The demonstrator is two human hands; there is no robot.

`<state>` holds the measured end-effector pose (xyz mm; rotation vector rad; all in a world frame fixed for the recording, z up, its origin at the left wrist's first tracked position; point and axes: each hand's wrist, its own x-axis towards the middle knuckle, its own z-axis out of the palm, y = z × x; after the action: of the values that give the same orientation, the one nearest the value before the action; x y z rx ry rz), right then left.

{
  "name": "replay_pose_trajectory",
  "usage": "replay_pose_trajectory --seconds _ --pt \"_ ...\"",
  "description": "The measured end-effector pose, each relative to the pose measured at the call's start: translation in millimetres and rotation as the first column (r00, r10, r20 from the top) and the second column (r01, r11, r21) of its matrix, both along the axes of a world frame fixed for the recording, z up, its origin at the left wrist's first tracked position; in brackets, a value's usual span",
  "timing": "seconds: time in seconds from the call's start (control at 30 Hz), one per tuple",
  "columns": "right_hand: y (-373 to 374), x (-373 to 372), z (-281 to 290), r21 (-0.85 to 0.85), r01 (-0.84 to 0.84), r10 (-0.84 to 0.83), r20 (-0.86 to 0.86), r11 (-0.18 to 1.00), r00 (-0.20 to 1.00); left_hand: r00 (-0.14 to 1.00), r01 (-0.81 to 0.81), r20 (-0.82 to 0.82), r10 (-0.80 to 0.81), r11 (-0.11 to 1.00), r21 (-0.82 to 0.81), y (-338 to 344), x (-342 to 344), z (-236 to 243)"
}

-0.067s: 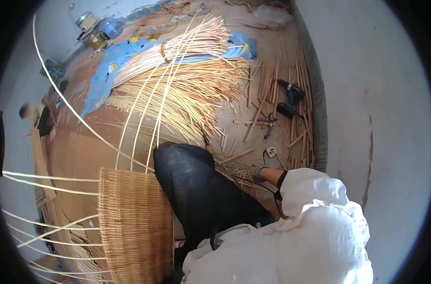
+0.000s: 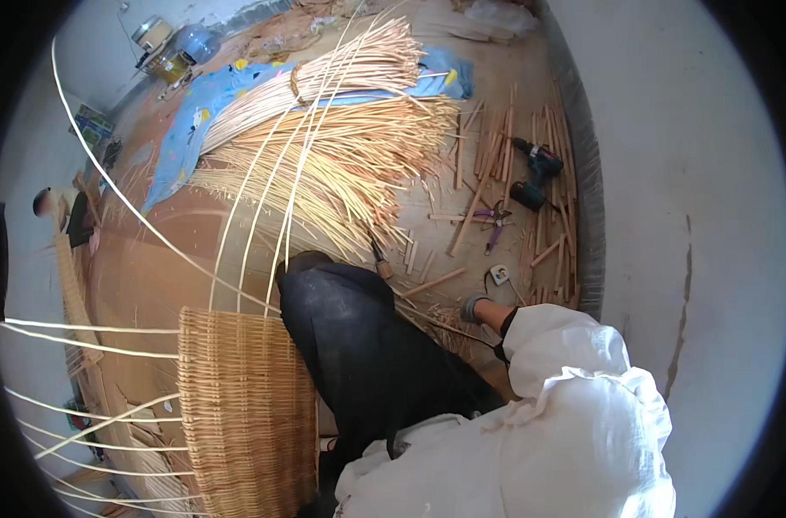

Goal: The recorder is weaving together long strips of wood or bamboo to form a large basket or mat.

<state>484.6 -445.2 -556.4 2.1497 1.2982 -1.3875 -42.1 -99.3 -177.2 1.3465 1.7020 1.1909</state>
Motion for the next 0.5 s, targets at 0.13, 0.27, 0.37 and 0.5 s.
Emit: replay_pose_trajectory --seconds 0.13,0.27,0.37,0.5 --pt "44 30 -22 0.163 0.225 -0.257 0.207 0.961 0.944 1.000 0.022 0.021 -0.022 1.000 0.010 7 8 3" --pt "69 63 -96 0.041 0.416 -0.401 0.366 0.908 0.840 0.996 0.049 0.080 -0.049 0.999 0.004 12 8 3" --pt "111 63 -82 0.043 0.991 -0.975 0.188 0.130 0.120 0.990 0.058 0.127 -0.061 0.998 0.030 5 -2 5" --pt "120 51 -94 0.102 0.888 -0.890 0.144 0.449 0.434 0.980 0.058 0.186 -0.069 0.996 0.061 -13 -19 12"
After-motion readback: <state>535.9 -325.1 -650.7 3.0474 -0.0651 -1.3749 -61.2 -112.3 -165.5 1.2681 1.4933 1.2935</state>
